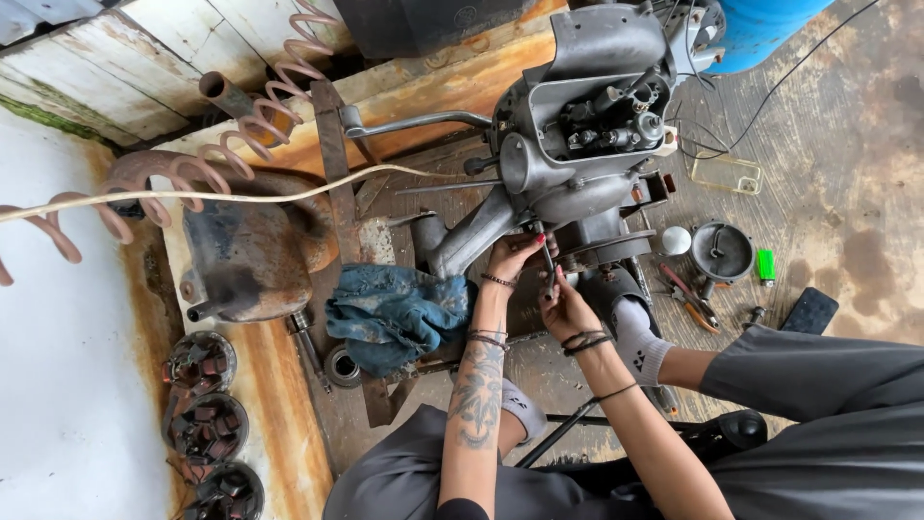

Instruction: Repairing a motorcycle engine by manipulating internal components with pliers and a socket wrench

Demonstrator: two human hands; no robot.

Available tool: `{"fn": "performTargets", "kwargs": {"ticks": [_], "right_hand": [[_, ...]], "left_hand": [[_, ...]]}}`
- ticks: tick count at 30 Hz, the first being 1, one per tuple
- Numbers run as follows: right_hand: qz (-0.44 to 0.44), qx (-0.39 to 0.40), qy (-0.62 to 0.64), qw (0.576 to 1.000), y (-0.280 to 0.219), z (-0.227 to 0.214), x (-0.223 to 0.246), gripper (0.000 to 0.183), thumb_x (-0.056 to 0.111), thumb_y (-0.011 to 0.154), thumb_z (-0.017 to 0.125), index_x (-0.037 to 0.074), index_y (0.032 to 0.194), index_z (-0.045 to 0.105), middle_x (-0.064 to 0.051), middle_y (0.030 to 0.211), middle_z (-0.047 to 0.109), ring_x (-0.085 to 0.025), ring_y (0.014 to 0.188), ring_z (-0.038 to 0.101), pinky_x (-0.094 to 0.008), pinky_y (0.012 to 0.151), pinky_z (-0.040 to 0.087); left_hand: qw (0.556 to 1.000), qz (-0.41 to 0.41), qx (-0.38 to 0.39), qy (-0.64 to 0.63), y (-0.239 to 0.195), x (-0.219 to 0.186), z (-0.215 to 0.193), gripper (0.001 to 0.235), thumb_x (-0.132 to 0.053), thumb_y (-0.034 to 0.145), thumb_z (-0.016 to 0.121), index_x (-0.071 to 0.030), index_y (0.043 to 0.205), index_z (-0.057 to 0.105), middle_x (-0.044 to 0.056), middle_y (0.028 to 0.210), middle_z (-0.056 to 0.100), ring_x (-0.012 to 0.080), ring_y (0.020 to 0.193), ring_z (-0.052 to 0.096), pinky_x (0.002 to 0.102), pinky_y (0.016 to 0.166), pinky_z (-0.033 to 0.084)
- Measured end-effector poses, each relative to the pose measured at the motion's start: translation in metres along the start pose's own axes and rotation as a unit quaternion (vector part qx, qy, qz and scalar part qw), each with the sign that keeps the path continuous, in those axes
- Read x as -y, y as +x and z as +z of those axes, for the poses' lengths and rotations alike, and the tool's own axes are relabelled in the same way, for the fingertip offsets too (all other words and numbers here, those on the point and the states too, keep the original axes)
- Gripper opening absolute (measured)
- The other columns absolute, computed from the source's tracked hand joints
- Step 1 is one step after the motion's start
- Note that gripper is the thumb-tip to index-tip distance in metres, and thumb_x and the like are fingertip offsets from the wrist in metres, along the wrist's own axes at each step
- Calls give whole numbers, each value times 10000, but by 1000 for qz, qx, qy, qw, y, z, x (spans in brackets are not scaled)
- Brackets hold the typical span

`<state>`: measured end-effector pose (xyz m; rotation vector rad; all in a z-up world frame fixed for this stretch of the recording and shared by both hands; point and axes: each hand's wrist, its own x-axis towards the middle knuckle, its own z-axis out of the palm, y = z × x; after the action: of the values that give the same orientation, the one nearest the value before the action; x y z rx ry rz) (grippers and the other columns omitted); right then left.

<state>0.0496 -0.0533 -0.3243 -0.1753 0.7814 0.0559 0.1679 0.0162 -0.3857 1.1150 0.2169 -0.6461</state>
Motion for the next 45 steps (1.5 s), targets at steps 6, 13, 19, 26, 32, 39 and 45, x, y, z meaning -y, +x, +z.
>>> {"fn": "performTargets", "kwargs": {"ticks": [6,13,19,26,32,39,45], "right_hand": [[-380,-15,-558,738,-28,-3,3,520,189,860,850,65,1248,526,-188,945,695,-272,758,712,-341,518,581],[-455,-2,-586,670,3,-17,7,147,234,939,759,108,872,796,-96,725,748,-135,741,702,-292,683,573],[-105,-46,-75,991,32,-36,-1,270,136,963,734,-21,781,611,-157,658,707,-252,552,729,-322,512,625],[-355,-82,-460,810,-2,-17,5,347,223,844,828,-18,1032,663,-212,786,694,-288,605,697,-436,500,603],[-478,-40,-587,652,-17,9,5,223,276,938,759,91,812,757,-68,657,731,-146,617,663,-269,625,518],[-110,-21,-122,986,40,-49,-2,320,271,1002,698,16,832,604,-75,653,657,-181,525,694,-240,484,570],[-467,-50,-634,614,-48,29,-4,473,345,821,846,137,1168,601,-146,713,737,-301,651,741,-361,577,552]], "left_hand": [[998,25,-45,29,-1,10,-1,476,-326,751,987,0,1026,778,197,881,726,299,849,728,450,720,634],[995,8,-45,89,5,19,-5,435,-379,789,944,-61,1048,800,186,898,740,302,882,744,426,724,648],[1000,-9,-14,2,-14,-4,2,356,-206,790,947,28,996,775,192,838,711,316,836,735,451,738,648],[998,33,-48,-11,-1,18,-3,315,-237,813,925,6,962,792,146,814,721,232,784,717,374,703,627],[997,18,-63,-31,-18,-1,6,364,-246,785,950,19,973,785,183,809,711,275,762,720,398,675,633],[997,30,-73,11,-13,2,10,372,-279,734,986,-16,921,802,174,785,721,252,745,723,396,650,630],[995,35,-86,22,3,22,2,420,-323,746,985,-23,981,809,206,817,728,280,803,733,428,698,626]]}}
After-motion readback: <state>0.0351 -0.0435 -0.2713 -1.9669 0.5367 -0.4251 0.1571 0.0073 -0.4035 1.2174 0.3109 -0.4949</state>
